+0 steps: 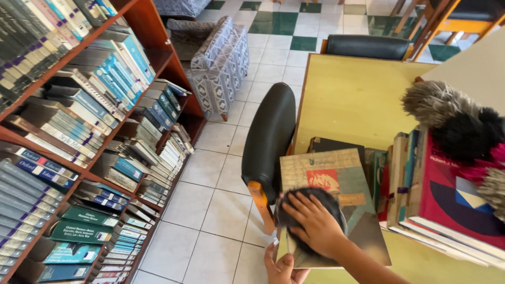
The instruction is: The person wipes the cover of a book, cuts a piece of clear adhesive tape, and applies it to the spine and edges of the book before placing it on a library shelf.
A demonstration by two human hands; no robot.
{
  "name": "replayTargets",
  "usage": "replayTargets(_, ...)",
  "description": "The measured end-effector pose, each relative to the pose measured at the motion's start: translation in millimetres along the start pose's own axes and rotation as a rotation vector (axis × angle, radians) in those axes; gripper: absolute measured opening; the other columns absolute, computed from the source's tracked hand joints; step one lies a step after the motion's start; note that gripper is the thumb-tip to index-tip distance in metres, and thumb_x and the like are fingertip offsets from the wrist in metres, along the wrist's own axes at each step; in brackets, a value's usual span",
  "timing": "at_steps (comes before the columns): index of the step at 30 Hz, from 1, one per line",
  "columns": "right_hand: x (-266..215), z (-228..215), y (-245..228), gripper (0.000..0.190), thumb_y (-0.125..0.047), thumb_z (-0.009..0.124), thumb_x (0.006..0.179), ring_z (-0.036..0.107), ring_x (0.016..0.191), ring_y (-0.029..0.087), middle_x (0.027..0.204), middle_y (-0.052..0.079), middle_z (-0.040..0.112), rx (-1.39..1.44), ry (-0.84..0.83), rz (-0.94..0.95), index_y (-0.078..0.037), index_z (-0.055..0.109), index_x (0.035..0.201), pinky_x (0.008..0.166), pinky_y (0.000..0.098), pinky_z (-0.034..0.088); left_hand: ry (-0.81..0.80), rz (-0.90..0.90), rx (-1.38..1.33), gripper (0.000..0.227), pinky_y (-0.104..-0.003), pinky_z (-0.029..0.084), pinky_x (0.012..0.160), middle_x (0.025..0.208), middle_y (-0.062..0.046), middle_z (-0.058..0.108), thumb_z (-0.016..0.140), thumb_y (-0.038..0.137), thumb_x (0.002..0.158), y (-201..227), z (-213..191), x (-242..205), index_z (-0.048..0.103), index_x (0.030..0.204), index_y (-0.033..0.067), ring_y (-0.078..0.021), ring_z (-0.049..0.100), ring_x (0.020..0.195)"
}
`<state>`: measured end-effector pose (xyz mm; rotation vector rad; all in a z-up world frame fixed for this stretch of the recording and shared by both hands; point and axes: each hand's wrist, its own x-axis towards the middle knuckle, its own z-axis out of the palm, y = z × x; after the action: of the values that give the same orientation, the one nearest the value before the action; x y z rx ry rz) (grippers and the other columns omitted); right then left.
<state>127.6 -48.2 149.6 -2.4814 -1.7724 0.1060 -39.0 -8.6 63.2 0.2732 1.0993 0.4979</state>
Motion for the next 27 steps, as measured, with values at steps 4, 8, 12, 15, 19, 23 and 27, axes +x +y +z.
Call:
replayTargets(4, -81, 42, 23, 0.082, -0.072, 0.045, 0.092, 0.016, 0.16, 0.022, 0.172, 0.001, 0.022, -0.376, 0.404, -0.11, -0.032, 0.029, 0.162, 0.129, 0.0402, 0.011, -0.026, 0.072, 0.086, 0.086, -0.065, 0.061, 0.07, 0.107, -0.037, 0.064, 0.076, 0.002, 0.074, -4, -5, -1, 0.045, 0.149, 0.0294, -0.0479, 0.069, 0.099)
replayTargets(8, -86, 57, 43, 0.089, -0.077, 0.058, 0.084, 0.018, 0.157, 0.027, 0.17, 0.001, 0.025, -0.237, 0.345, 0.224, -0.035, 0.035, 0.159, 0.125, 0.0445, 0.015, -0.021, 0.125, 0.131, 0.084, -0.063, 0.063, 0.074, 0.151, -0.002, 0.051, 0.078, 0.009, 0.068, -4, 1, -10, 0.048, 0.146, 0.0203, -0.0321, 0.058, 0.119)
replayTargets(12, -27, 8, 57, 0.09, -0.071, 0.056, 0.083, 0.014, 0.155, 0.037, 0.167, 0.012, 0.019, 0.009, 0.094, 0.69, -0.034, 0.024, 0.158, 0.125, 0.0535, 0.014, -0.026, 0.175, 0.052, 0.094, -0.071, 0.06, 0.069, 0.146, -0.014, 0.051, 0.075, 0.009, 0.063, -16, -10, 7, 0.042, 0.15, 0.0233, -0.0387, 0.059, 0.114)
replayTargets(15, 21, -15, 86, 0.087, -0.074, 0.04, 0.092, -0.001, 0.158, 0.039, 0.173, 0.011, 0.001, 0.134, -0.129, 0.873, -0.034, 0.01, 0.163, 0.127, 0.0523, 0.004, 0.011, 0.107, 0.041, 0.094, -0.069, 0.059, 0.075, 0.123, -0.033, 0.063, 0.077, 0.008, 0.063, -2, 5, -12, 0.044, 0.149, 0.0266, -0.0484, 0.064, 0.11)
replayTargets(19, 66, -26, 80, 0.086, -0.074, 0.032, 0.094, 0.003, 0.157, 0.041, 0.172, 0.013, 0.005, 0.048, -0.105, 0.757, -0.026, 0.014, 0.164, 0.126, 0.0537, 0.01, -0.024, 0.176, 0.158, 0.097, -0.06, 0.063, 0.071, 0.099, -0.034, 0.068, 0.085, 0.008, 0.061, -17, -39, 109, 0.046, 0.148, 0.0248, -0.0465, 0.07, 0.095)
replayTargets(23, 92, -34, 53, 0.084, -0.07, 0.03, 0.098, 0.005, 0.157, 0.039, 0.171, 0.012, 0.008, -0.028, -0.172, 0.537, -0.019, 0.013, 0.163, 0.126, 0.0559, 0.01, -0.107, 0.346, 0.336, 0.114, -0.049, 0.068, 0.061, 0.07, -0.02, 0.07, 0.098, 0.009, 0.05, -40, -49, 88, 0.043, 0.15, 0.0206, -0.033, 0.074, 0.074)
replayTargets(27, 86, -27, 13, 0.08, -0.065, 0.029, 0.1, 0.007, 0.157, 0.037, 0.17, 0.011, 0.012, -0.044, -0.207, 0.337, -0.017, 0.016, 0.163, 0.125, 0.0562, 0.009, -0.069, 0.251, 0.298, 0.112, -0.056, 0.065, 0.071, 0.078, -0.02, 0.067, 0.092, 0.014, 0.053, 6, -8, 8, 0.043, 0.153, 0.0261, -0.036, 0.07, 0.084)
